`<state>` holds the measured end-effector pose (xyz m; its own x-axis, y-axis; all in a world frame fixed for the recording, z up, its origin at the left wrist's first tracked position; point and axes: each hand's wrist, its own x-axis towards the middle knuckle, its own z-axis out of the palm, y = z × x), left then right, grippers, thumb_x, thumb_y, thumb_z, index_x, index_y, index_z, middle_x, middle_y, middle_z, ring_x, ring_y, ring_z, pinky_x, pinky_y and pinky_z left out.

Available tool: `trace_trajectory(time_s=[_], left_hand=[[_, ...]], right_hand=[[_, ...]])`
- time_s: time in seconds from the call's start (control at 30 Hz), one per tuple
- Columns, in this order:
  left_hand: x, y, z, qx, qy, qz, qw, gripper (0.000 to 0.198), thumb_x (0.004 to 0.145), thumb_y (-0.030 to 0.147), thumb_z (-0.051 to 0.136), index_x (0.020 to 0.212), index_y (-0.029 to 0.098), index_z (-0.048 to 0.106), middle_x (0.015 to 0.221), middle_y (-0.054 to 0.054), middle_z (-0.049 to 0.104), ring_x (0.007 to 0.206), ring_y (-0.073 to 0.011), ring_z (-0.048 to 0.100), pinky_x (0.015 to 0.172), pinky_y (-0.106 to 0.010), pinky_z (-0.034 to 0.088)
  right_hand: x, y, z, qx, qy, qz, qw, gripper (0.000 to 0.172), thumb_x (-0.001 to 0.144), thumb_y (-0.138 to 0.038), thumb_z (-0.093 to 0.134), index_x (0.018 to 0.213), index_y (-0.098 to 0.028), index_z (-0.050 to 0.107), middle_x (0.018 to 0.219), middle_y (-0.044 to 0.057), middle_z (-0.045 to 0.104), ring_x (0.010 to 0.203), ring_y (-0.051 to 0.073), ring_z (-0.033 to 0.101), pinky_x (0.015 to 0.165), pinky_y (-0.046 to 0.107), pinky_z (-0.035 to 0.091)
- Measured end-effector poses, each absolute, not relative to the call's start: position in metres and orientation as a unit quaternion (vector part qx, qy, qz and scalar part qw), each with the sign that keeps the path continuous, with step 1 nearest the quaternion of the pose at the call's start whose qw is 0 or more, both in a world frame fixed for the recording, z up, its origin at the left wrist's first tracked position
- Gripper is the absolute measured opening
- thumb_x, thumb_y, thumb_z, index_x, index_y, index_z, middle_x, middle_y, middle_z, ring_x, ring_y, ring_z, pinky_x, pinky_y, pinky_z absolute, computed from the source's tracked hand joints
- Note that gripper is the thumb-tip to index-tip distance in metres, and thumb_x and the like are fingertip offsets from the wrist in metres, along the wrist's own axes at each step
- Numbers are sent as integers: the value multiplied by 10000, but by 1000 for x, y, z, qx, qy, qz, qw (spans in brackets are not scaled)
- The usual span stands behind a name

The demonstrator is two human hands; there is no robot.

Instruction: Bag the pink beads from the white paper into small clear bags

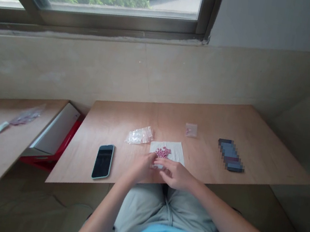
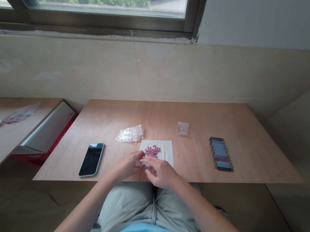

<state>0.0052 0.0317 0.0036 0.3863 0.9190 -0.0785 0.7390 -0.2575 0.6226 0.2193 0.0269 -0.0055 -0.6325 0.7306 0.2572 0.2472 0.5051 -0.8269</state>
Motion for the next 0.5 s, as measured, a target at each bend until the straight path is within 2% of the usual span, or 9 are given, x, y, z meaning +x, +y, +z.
trace_trajectory(time_s=[0.1,0.23,0.5], left_hand=[[-7,37,-3,749,573,165,289,174,797,211,617,966,209,580,859,-38,673,753,-205,632,641,-278,405],[-13,39,-9,726,604,167,283,189,831,260,632,1007,208,586,902,-52,693,787,-216,650,661,-288,429],[-4,36,-6,730,614,120,276,199,852,266,637,1036,206,588,898,-57,702,795,-215,657,666,-280,417]], right_hand=[[223,50,-21,-391,-770,373,338,331,903,-144,535,1188,-230,681,1166,72,711,921,189,679,736,287,533],[222,77,-43,-476,-761,313,310,154,865,-147,609,970,-191,714,998,63,733,868,190,667,784,295,504],[216,79,-53,-499,-768,293,275,54,875,-183,638,888,-204,686,950,40,707,791,160,626,704,247,441]])
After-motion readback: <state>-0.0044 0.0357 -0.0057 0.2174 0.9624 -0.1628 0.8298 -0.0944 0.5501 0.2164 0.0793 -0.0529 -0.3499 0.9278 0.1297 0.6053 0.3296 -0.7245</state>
